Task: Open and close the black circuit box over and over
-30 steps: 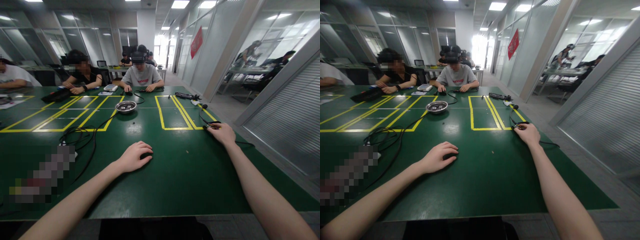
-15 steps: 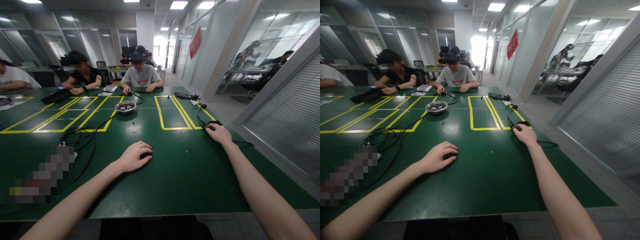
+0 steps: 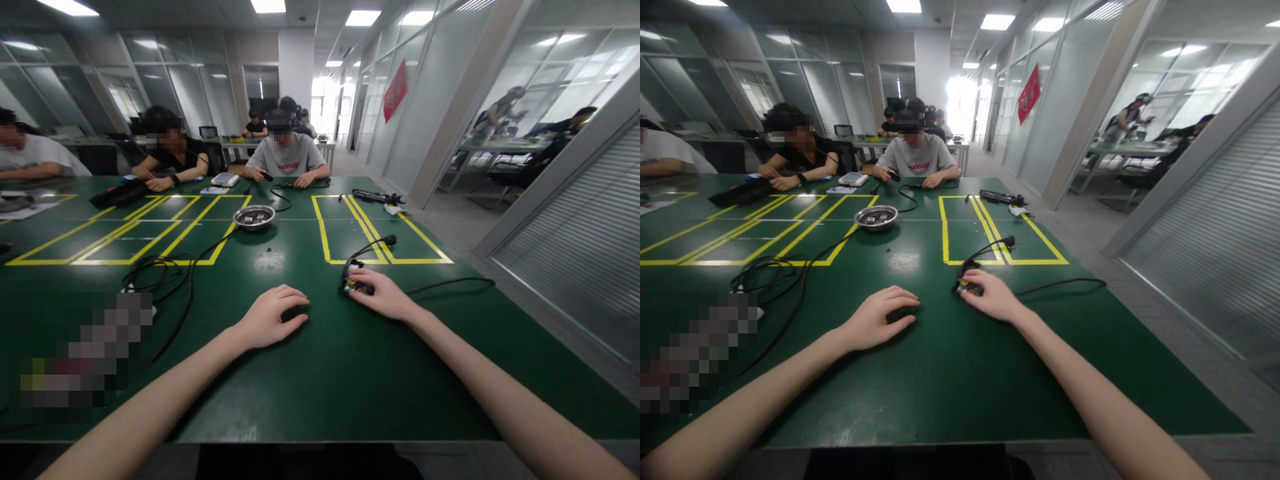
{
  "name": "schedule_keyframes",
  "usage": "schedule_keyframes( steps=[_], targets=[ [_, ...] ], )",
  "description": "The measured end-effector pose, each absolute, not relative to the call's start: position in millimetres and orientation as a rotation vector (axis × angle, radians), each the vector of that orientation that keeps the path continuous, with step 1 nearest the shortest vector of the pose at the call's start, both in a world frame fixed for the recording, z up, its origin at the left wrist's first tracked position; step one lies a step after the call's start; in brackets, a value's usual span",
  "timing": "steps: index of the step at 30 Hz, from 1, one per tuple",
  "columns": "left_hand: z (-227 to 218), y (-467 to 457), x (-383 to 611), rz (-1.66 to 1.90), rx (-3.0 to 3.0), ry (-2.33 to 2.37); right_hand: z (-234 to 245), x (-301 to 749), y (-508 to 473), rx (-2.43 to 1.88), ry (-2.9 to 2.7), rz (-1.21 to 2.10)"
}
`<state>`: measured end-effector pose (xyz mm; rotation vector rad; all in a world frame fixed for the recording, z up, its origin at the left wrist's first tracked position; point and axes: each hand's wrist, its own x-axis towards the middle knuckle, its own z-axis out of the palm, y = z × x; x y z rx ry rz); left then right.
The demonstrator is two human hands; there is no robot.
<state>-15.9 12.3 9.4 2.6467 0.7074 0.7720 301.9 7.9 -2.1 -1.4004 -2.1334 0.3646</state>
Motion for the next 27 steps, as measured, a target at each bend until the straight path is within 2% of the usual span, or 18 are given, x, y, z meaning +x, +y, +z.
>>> schedule_keyframes(
  steps=[4,11,27],
  targets=[
    [16.0,2.3,-13.5,0.899,2.619,0.510,4.0,221.2,-41.4,-1.004,-2.482,0.608],
    [19.9,-8.8,-10.8,0.723,2.674,0.412,4.3,207.6,-59.5,-0.943,-2.540,0.671],
    [9.4,-0.6,-13.2,0.548,2.764,0.604,0.4,234.5,-43.1,-0.715,-2.276,0.218]
  ],
)
